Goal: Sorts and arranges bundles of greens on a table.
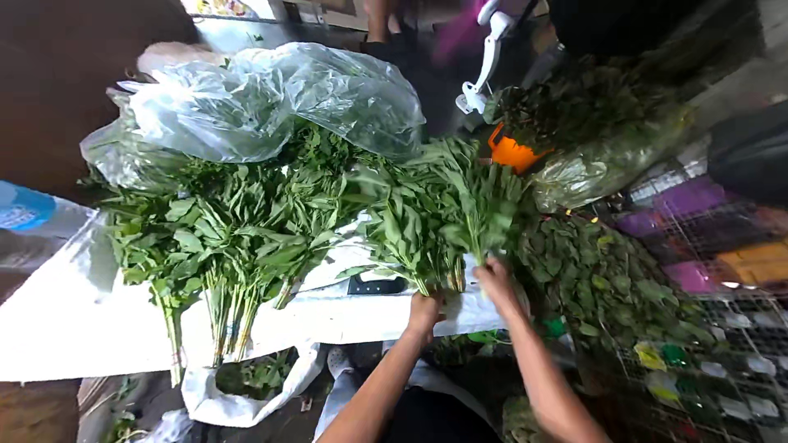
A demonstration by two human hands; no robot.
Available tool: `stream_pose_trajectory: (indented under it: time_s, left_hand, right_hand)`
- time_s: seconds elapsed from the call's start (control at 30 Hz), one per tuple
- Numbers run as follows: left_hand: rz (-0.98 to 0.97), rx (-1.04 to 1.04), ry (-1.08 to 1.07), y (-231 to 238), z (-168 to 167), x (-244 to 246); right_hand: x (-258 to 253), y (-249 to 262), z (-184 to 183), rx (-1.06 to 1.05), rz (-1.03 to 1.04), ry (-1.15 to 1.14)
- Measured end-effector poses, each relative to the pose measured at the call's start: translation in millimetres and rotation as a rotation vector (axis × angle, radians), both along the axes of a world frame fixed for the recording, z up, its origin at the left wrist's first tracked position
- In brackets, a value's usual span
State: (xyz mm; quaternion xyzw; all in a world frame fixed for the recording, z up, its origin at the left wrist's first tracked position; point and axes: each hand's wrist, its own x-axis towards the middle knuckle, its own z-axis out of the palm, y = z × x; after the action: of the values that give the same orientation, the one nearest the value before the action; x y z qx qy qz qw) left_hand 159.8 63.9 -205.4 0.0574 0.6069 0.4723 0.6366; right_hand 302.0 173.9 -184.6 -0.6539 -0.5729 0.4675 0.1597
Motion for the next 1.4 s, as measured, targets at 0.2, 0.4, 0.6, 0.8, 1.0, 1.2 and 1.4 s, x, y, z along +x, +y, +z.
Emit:
stream_pose_trajectory:
  time_s: [0.2,0.4,0.6,0.8,1.0,1.2,1.4]
  left_hand:
    - [-0.123,-0.046,0.083,31,-4,-5]
    - [-0.289,0.081,0.139,57,51,-17]
    - [-0.186,0.158,0.133,16,36,-32]
    - [-0.246,0.197,0.192,-67,50,-58]
    - [-0.594,0.37,0.342,-69,133,-35]
    - [-0.435,0.604,0.461,-55,164,-46]
    - [-0.404,0.443,0.646,-97,107,-84]
  right_hand:
    - [-51,-31,-35,-0.026,-0.082,0.074]
    - [-44,-11,17,-0.281,-0.254,0.527]
    - [5,-3,32,-0.116,-0.002,0.224]
    - [9,-54,40,-0.012,0.21,0.053]
    - [-77,-77,70,-0.653,0.293,1.192]
    - [-91,-2,149,-0.259,0.379,1.1]
    - [-71,28,144,0.129,0.157,0.322]
